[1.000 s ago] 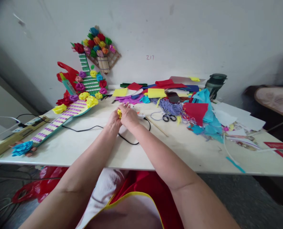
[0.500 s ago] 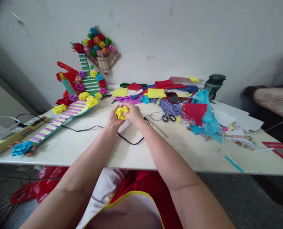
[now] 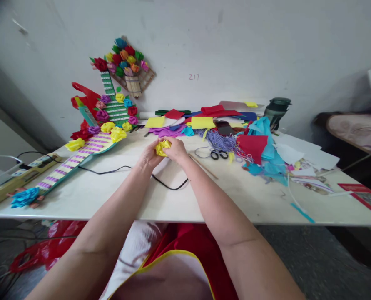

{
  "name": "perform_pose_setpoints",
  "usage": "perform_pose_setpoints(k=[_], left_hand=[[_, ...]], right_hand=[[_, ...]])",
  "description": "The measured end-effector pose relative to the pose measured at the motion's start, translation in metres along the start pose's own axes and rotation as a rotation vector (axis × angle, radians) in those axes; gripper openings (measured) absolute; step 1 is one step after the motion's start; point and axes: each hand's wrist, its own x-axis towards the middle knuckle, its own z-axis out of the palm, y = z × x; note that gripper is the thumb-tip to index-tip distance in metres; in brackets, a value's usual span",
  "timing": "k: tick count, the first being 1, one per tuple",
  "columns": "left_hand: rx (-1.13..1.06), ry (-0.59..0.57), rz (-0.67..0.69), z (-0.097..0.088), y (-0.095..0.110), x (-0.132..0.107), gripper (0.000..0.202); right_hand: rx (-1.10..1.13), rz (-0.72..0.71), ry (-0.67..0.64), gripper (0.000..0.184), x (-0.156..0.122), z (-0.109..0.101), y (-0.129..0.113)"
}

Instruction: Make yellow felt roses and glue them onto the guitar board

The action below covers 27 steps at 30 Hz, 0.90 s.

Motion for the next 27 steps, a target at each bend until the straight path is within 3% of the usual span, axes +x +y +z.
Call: perform_pose_setpoints(k=[7,14,19,22,27], left_hand=[[-0.005,-0.004,0.014,-0.001,0.001,-0.001,0.017],[-0.005,-0.001,0.000,-0.007,0.003,0.003,0.048],[0.046,-0.057,-0.153,-0.013,0.001,0.008,0.037],[0.085,-0.086,-0.177,-0.012,0.000,0.007,0.028],[0.064,-0.005,-0.177,0.002,0.001,-0.002,0.029]], right_hand=[[0.349,0.163,-0.042,0.046,0.001,-0.006,-0.002],[0.272,0.128,0.007,0.059,0.001,-0.003,0.001],[0.252,0.030,-0.056,0.064,0.001,-0.005,0.006],[0.176,-0.016,-0.090,0.065,0.001,-0.008,0.005],[0.271,0.047,-0.146,0.065,0.001,-0.013,0.002]])
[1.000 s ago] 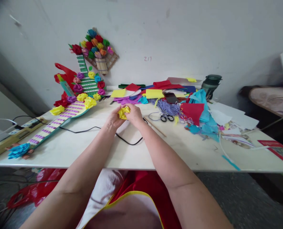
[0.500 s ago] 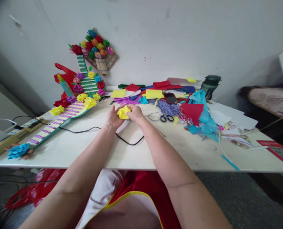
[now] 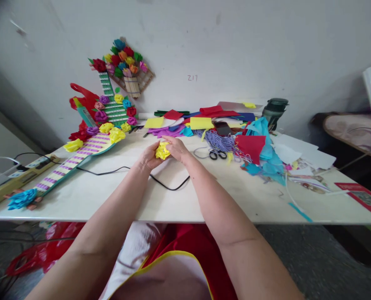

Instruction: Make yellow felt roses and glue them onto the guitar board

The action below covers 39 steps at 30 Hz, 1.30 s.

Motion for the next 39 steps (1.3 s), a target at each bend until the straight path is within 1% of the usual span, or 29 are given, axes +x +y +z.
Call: perform_pose_setpoints(k=[3,6,8,11,12,14,16,18,20,21,23,25,28,32,35,39], left_hand=[[-0.016,0.034,0.017,0.008,0.000,-0.005,0.029],[-0.023,0.039,0.029,0.009,0.001,-0.006,0.029],[-0.017,0.012,0.033,0.006,0.001,-0.007,0.027],[0.017,-0.095,0.022,-0.002,0.003,-0.007,0.024],[0.036,-0.139,0.021,-0.004,0.003,-0.007,0.026],[0.085,-0.191,0.028,-0.007,0.003,-0.007,0.034],[0.141,-0.185,0.062,-0.008,0.001,-0.005,0.045],[0.179,-0.131,0.122,-0.008,0.000,-0.003,0.050],[0.188,-0.077,0.182,-0.008,-0.001,-0.001,0.050],[0.185,-0.063,0.202,-0.008,-0.001,-0.001,0.049],[0.183,-0.064,0.225,-0.009,-0.001,0.000,0.047],[0.194,-0.080,0.245,-0.011,-0.001,0.002,0.045],[0.209,-0.093,0.272,-0.014,0.000,0.004,0.046],[0.231,-0.121,0.271,-0.016,-0.001,0.005,0.045],[0.241,-0.142,0.271,-0.015,-0.003,0.005,0.042],[0.244,-0.141,0.287,-0.014,-0.004,0.005,0.045]], right_hand=[[0.063,0.019,-0.002,0.063,0.000,-0.001,-0.002],[0.109,0.037,0.005,0.060,-0.001,-0.001,-0.004],[0.148,0.056,0.003,0.060,-0.002,-0.001,-0.005],[0.189,0.096,-0.002,0.061,-0.004,-0.001,-0.005],[0.192,0.107,0.000,0.061,-0.004,-0.001,-0.005],[0.181,0.114,0.005,0.062,-0.004,0.000,-0.005],[0.167,0.107,0.005,0.063,-0.004,0.000,-0.005],[0.135,0.088,0.043,0.060,-0.002,-0.002,-0.005],[0.038,0.039,0.134,0.051,0.000,-0.005,-0.004],[-0.048,-0.003,0.191,0.044,0.001,-0.007,-0.003],[-0.266,-0.106,0.290,0.030,0.003,-0.012,-0.002],[-0.452,-0.203,0.326,0.020,0.004,-0.016,0.000],[-0.627,-0.273,0.311,0.011,0.003,-0.017,0.000],[-0.785,-0.265,0.270,0.009,0.000,-0.015,-0.002],[-0.854,-0.270,0.230,0.011,-0.003,-0.014,-0.004],[-0.898,-0.277,0.219,0.012,-0.004,-0.014,-0.007]])
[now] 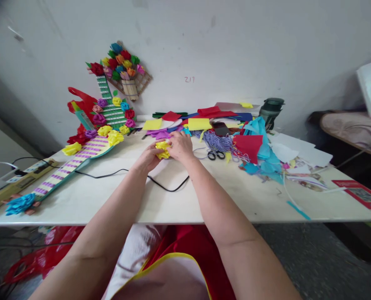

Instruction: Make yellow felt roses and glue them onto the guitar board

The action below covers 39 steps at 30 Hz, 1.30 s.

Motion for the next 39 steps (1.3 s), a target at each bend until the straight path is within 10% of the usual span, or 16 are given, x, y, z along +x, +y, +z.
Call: perform_pose_setpoints(k=[25,39], left_hand=[[0.095,-0.020,0.052,-0.0050,-0.0055,0.0054,0.044],[-0.131,0.163,-0.009,0.0002,0.0015,0.0037,0.051]], right_hand=[[-0.116,-0.066,-0.059,0.022,-0.0045,0.0007,-0.0060],[0.140,0.092,0.011,0.026,-0.0012,0.0017,-0.0030]])
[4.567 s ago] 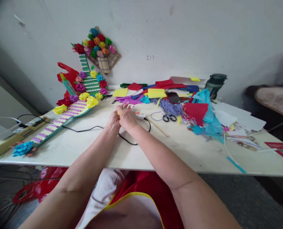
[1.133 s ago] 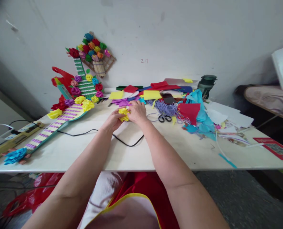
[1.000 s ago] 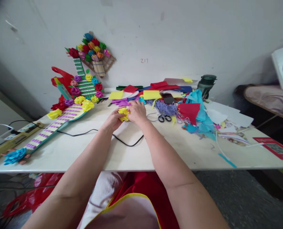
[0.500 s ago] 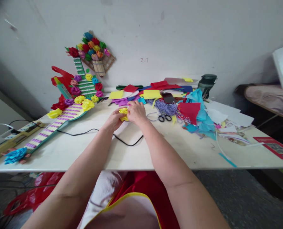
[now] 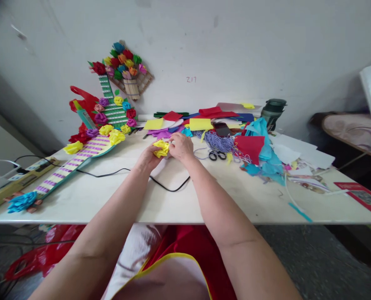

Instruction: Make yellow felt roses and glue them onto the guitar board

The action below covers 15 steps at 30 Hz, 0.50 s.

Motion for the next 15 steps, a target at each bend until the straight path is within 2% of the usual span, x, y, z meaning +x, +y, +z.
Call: perform_pose_setpoints(k=[4,9,15], left_hand=[[-0.059,0.028,-0.013,0.001,0.002,0.002,0.056],[-0.008,-0.050,0.004,0.000,0.000,-0.001,0.057],[-0.046,-0.124,-0.072,0.005,0.003,-0.005,0.021]], right_hand=[[0.195,0.109,-0.018,0.035,0.001,0.004,0.001],[0.367,0.187,-0.084,0.052,0.003,0.010,0.004],[0.354,0.181,-0.134,0.057,0.004,0.015,0.006]])
